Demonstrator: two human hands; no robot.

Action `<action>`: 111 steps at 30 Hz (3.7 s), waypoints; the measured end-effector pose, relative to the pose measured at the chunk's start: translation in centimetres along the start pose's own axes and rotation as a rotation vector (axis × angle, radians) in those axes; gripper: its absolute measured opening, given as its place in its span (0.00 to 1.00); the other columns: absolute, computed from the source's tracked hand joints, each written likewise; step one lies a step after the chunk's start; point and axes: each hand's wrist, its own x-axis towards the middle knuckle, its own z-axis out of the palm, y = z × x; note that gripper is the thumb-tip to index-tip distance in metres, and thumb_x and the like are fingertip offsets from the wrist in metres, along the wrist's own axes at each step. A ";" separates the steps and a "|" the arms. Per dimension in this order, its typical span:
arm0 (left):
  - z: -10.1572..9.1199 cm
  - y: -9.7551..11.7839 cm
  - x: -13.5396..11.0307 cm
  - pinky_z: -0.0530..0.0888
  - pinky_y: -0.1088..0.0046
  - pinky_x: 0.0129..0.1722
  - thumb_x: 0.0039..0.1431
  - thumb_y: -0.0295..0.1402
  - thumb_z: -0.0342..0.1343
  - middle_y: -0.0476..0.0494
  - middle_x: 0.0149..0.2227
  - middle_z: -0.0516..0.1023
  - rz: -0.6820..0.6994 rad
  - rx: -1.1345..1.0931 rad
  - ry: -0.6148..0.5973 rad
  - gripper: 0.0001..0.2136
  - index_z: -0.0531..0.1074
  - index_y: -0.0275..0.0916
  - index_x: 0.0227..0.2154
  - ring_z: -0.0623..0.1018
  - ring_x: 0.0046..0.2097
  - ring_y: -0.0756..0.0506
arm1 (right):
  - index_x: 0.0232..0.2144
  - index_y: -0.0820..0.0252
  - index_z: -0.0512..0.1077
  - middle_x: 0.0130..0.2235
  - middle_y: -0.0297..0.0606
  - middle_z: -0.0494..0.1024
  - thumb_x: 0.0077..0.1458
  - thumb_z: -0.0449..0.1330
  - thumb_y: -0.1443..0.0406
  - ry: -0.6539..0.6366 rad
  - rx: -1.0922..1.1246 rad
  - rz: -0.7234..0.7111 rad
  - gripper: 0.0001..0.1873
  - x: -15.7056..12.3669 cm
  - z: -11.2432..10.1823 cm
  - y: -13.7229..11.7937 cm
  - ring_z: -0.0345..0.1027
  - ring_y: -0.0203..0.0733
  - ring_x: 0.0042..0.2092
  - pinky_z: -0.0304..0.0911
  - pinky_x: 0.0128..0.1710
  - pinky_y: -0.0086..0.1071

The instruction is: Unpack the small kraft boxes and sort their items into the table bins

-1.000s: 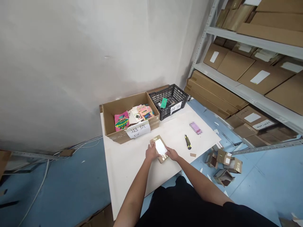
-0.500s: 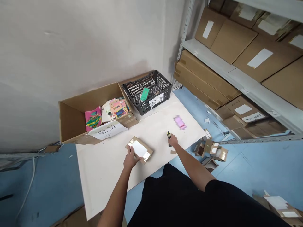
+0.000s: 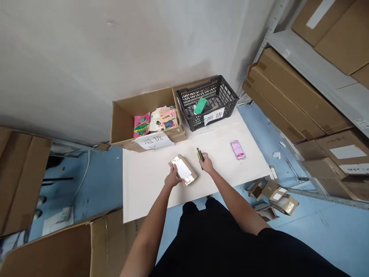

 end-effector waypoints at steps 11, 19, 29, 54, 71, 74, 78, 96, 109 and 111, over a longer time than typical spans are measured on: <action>0.2 0.8 -0.3 0.78 0.60 0.52 0.53 0.51 0.69 0.37 0.79 0.28 -0.032 -0.018 0.039 0.59 0.33 0.52 0.77 0.75 0.64 0.32 | 0.73 0.50 0.55 0.62 0.44 0.75 0.67 0.51 0.70 -0.232 -0.499 -0.219 0.35 -2.4 7.5 -11.2 0.76 0.49 0.54 0.67 0.52 0.37; 0.8 0.1 -0.5 0.76 0.55 0.53 0.49 0.56 0.69 0.39 0.79 0.34 0.046 -0.018 0.133 0.60 0.37 0.53 0.77 0.72 0.63 0.28 | 0.74 0.46 0.54 0.55 0.45 0.79 0.60 0.60 0.67 -0.260 -0.650 -0.091 0.42 -5.3 7.3 -10.8 0.75 0.54 0.54 0.66 0.48 0.37; 0.4 -0.1 -0.1 0.74 0.53 0.56 0.50 0.56 0.68 0.40 0.79 0.32 0.108 0.017 0.138 0.59 0.38 0.51 0.77 0.69 0.64 0.27 | 0.70 0.50 0.59 0.49 0.47 0.82 0.59 0.59 0.67 -0.301 -0.751 -0.005 0.38 -12.3 5.0 -8.7 0.77 0.57 0.50 0.66 0.42 0.38; 4.5 2.3 -4.1 0.75 0.52 0.55 0.63 0.56 0.54 0.18 0.76 0.42 -0.025 0.093 0.211 0.47 0.44 0.36 0.76 0.69 0.66 0.24 | 0.71 0.57 0.55 0.57 0.49 0.80 0.60 0.66 0.51 0.166 -0.268 0.291 0.44 -7.8 5.6 -4.1 0.75 0.55 0.58 0.68 0.52 0.38; 2.5 3.1 -4.2 0.72 0.48 0.59 0.60 0.53 0.61 0.18 0.71 0.60 -0.118 0.254 0.189 0.46 0.54 0.33 0.74 0.65 0.69 0.22 | 0.69 0.52 0.57 0.56 0.43 0.79 0.64 0.64 0.56 0.064 -0.172 0.152 0.36 -7.4 4.8 -3.8 0.75 0.49 0.57 0.68 0.51 0.33; 2.5 2.5 -4.2 0.65 0.47 0.66 0.62 0.50 0.61 0.28 0.74 0.58 0.054 0.296 0.297 0.43 0.52 0.41 0.75 0.54 0.75 0.25 | 0.71 0.51 0.53 0.51 0.39 0.82 0.71 0.52 0.59 0.053 -0.015 0.169 0.30 -8.6 3.5 -2.1 0.79 0.45 0.48 0.72 0.46 0.32; 2.9 2.7 -3.2 0.56 0.47 0.72 0.70 0.48 0.51 0.44 0.79 0.46 0.301 0.299 0.193 0.35 0.47 0.54 0.76 0.42 0.78 0.33 | 0.74 0.49 0.45 0.38 0.32 0.80 0.72 0.44 0.61 -0.045 0.190 0.242 0.31 -10.2 1.3 0.2 0.76 0.36 0.27 0.72 0.31 0.27; 6.4 5.1 -1.9 0.59 0.49 0.71 0.74 0.48 0.42 0.41 0.79 0.41 0.132 0.360 0.230 0.33 0.44 0.49 0.77 0.45 0.78 0.31 | 0.64 0.49 0.64 0.24 0.21 0.69 0.70 0.54 0.63 -0.114 0.309 0.108 0.22 -9.8 -0.3 2.2 0.62 0.32 0.17 0.61 0.19 0.23; 7.2 4.5 -1.2 0.59 0.47 0.71 0.74 0.49 0.41 0.42 0.79 0.40 0.140 0.357 0.243 0.33 0.43 0.51 0.77 0.45 0.78 0.31 | 0.63 0.49 0.64 0.25 0.24 0.72 0.71 0.57 0.61 -0.161 0.160 0.160 0.20 -10.4 -1.6 0.4 0.62 0.32 0.17 0.60 0.19 0.23; 7.2 4.6 -1.3 0.59 0.47 0.71 0.74 0.48 0.41 0.43 0.79 0.39 0.139 0.361 0.239 0.33 0.42 0.51 0.77 0.45 0.78 0.31 | 0.63 0.49 0.64 0.25 0.24 0.72 0.71 0.56 0.61 -0.154 0.149 0.159 0.20 -10.7 -1.5 0.3 0.62 0.32 0.17 0.60 0.19 0.23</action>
